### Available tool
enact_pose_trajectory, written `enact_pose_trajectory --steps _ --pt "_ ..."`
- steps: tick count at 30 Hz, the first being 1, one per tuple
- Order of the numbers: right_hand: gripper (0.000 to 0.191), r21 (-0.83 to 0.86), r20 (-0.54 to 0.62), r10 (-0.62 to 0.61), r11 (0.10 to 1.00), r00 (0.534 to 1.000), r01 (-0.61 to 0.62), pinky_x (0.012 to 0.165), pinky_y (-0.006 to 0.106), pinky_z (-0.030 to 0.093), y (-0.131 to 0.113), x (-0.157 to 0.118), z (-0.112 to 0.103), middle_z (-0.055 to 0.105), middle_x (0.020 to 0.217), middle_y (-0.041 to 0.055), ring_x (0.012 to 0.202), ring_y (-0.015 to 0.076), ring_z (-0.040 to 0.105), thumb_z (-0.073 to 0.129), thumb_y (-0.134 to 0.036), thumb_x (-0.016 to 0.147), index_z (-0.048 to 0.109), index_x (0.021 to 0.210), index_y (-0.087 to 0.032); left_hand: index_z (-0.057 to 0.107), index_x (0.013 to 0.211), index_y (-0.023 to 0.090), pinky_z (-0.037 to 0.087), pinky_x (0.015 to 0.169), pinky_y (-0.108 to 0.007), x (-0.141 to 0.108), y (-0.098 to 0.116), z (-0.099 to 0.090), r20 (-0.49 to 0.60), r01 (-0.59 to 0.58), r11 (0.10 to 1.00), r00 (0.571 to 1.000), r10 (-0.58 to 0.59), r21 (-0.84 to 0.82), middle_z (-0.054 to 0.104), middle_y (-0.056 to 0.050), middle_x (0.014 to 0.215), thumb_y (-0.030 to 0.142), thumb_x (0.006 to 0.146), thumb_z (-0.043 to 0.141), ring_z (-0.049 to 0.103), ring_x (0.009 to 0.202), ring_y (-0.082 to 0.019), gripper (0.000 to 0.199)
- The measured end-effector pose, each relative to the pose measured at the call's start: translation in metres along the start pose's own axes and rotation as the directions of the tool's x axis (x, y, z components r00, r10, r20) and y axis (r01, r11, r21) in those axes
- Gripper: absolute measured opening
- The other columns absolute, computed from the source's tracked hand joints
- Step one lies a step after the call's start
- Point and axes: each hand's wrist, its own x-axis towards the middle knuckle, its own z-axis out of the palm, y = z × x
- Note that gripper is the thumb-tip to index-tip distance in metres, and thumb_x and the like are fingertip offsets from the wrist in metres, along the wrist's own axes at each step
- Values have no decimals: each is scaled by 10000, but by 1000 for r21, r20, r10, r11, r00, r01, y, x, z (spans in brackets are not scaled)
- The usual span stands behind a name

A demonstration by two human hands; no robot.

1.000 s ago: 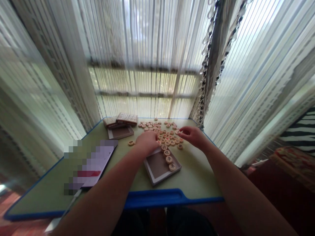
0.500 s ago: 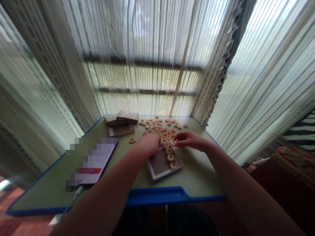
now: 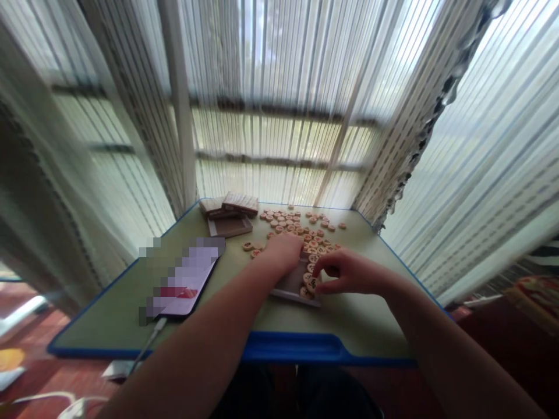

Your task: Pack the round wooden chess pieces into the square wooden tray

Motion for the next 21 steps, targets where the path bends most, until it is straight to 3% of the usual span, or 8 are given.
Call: enact_pose_trajectory --steps 8,12,21 --pt "234 -35 -49 -9 999 999 7 469 191 271 -5 1 6 491 589 -38 508 63 360 652 -368 686 668 826 -181 656 920 185 481 779 -350 -2 3 -3 33 2 1000 999 -3 29 628 -113 1049 107 742 435 592 938 -251 294" --pt "224 -71 -11 -21 997 1000 21 481 189 278 -10 1 8 520 591 -32 510 62 389 639 -375 705 686 817 -187 640 962 203 474 806 -323 -1 3 -3 52 -8 998 999 4 70 627 -94 1053 107 753 430 587 954 -221 311" --pt "266 -147 -34 -3 989 999 -2 491 199 274 -14 -2 6 534 581 -33 497 61 379 630 -418 716 703 873 -216 638 932 220 489 770 -319 -2 2 -2 16 -28 996 1000 27 81 626 -71 1037 123 732 453 595 922 -215 290"
